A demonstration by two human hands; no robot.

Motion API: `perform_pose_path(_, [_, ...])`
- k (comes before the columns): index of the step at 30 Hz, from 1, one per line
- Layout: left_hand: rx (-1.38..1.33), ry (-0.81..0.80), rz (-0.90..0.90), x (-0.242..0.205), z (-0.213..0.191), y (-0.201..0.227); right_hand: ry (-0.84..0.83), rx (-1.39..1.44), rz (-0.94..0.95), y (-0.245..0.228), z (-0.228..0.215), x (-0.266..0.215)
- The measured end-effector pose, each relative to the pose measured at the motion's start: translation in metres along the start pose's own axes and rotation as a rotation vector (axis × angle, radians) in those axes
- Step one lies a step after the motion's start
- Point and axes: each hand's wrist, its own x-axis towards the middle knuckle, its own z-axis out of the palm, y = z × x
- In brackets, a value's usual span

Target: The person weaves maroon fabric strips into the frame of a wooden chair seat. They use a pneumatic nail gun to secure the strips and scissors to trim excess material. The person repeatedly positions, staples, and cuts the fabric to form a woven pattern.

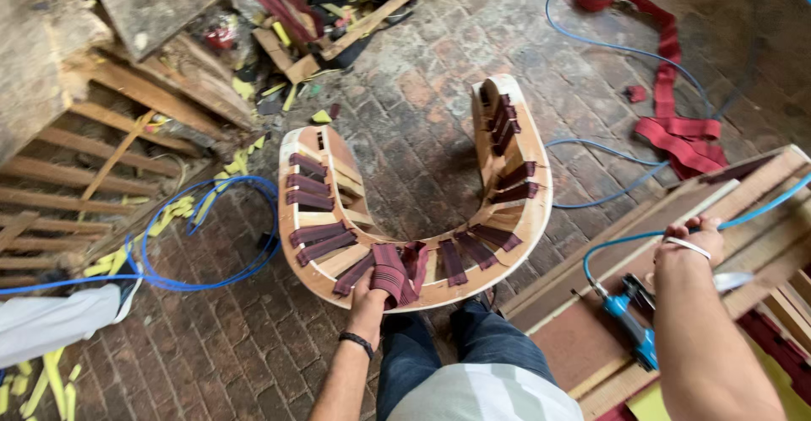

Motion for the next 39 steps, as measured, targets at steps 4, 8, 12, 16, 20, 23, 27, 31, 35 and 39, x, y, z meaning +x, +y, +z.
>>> perform_pose_path(4, [-0.009, -0.042, -0.022, 0.002, 0.003, 0.002, 0.108, 0.174, -0.069, -0.039, -0.017, 0.006])
perform_pose_path(8, [0.006, -0.059, -0.014, 0.003, 0.002, 0.007, 0.089, 0.296, -0.197, -0.074, 0.0, 0.014])
perform_pose_path(12, [-0.008, -0.077, -0.024, -0.002, 0.003, 0.004, -0.131, 0.068, 0.112, -0.06, 0.013, 0.011])
perform_pose_path(16, [0.024, -0.094, -0.021, -0.004, 0.001, -0.001, -0.041, -0.085, 0.189, -0.029, 0.017, 0.007])
perform_pose_path(20, [0.015, -0.081, -0.049, -0.01, 0.0, -0.004, -0.138, -0.388, 0.119, -0.01, 0.019, 0.004])
perform_pose_path(23, [0.003, -0.07, -0.064, -0.01, 0.003, -0.006, -0.399, -0.528, 0.106, 0.018, 0.02, -0.008])
perform_pose_path(27, [0.002, -0.045, -0.12, -0.009, 0.01, -0.005, -0.586, -0.63, 0.123, 0.083, 0.011, -0.07])
perform_pose_path(31, [0.04, -0.033, -0.047, -0.007, 0.017, 0.0, -0.594, -1.094, 0.169, 0.141, -0.003, -0.183])
perform_pose_path(35, [-0.057, -0.066, -0.009, -0.005, 0.02, 0.003, -1.312, -1.06, 0.347, 0.182, -0.023, -0.294])
perform_pose_path(39, [-0.153, -0.082, 0.006, -0.001, 0.008, -0.007, -1.557, -1.315, 0.495, 0.209, -0.037, -0.358])
